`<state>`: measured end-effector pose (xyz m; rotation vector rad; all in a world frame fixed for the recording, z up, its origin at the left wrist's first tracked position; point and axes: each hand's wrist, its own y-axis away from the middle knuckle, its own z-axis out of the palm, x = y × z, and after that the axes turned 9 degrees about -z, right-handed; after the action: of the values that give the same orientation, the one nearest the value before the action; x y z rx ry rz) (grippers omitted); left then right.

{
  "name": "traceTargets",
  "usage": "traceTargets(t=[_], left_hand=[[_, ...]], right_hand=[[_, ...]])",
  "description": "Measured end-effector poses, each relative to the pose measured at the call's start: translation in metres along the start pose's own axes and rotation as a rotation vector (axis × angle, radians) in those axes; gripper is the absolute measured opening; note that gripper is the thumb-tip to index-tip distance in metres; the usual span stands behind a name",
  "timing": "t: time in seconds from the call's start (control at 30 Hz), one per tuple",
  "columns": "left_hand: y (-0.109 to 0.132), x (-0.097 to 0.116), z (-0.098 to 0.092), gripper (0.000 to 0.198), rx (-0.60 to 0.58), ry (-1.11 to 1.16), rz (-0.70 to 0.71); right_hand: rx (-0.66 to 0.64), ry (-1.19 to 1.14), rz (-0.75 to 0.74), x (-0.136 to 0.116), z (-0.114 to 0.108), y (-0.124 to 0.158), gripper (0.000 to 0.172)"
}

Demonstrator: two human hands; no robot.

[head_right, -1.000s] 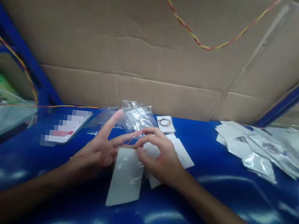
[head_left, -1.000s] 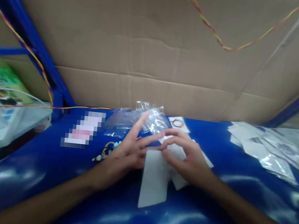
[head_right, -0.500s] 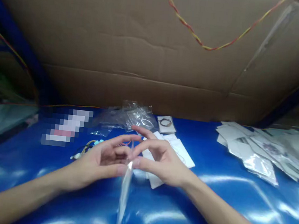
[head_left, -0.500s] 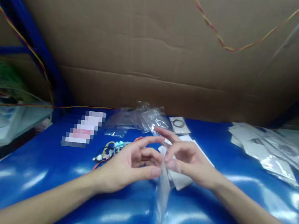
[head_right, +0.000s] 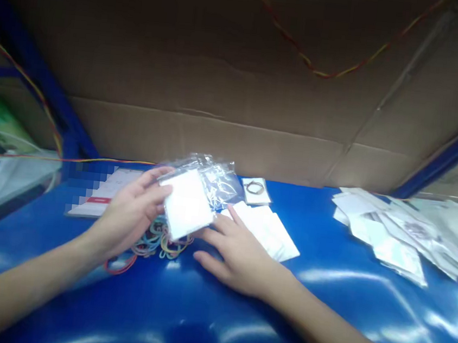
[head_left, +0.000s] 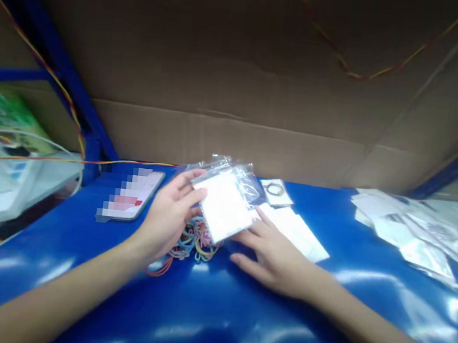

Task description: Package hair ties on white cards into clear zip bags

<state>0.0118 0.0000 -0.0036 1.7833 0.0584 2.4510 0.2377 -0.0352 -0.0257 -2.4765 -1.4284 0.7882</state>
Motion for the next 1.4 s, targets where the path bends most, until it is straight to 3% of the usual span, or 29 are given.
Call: traceTargets(t=[0.2,0.37,0.47,0.57,0.7,0.83,0.97,1.13,1.27,1.4], left_hand=[[-0.003,-0.006,-0.004,0.037,0.043,-0.010,0.025],[-0.003,-0.006,-0.005,0.033,0.035,-0.024,0.020],[-0.003,-0.006,-0.004,0.031,0.044,-0.017,0.015],[-0.002,-0.004,-0.003,0.033,0.049,0.014,0.011],[-0.001,-0.002,-0.002,0.034,0.004,0.017,-0.007],[0.001,-0.002,0.000,0.036,-0.007,0.038,-0.020],[0.002,-0.001,0.002,0.034,-0.024,0.026,-0.023],[0.007,-0.006,0.004,0.032,-0.164,-0.048,-0.110],[0.013,-0.012,0.007,0.030,-0.247,-0.133,-0.118],[0.016,-0.012,0.006,0.027,-0.332,-0.195,-0.131]], right_hand=[[-0.196,0.039,-0.089,-0.017,0.006,-0.010,0.042],[-0.223,0.027,-0.084,-0.018,0.008,-0.010,0.045],[-0.133,-0.025,-0.088,-0.017,0.006,-0.009,0.039],[0.104,-0.154,-0.047,-0.012,0.002,-0.008,0.028],[0.459,-0.343,0.211,0.004,-0.008,-0.003,0.011],[0.484,-0.619,0.445,0.021,-0.017,0.000,0.026],[0.542,-0.754,0.544,0.025,-0.020,-0.001,0.046],[0.532,-0.622,0.537,0.028,-0.021,0.006,0.044],[0.521,-0.392,0.429,0.029,-0.026,0.012,0.026],[0.521,-0.268,0.384,0.028,-0.029,0.011,0.022]])
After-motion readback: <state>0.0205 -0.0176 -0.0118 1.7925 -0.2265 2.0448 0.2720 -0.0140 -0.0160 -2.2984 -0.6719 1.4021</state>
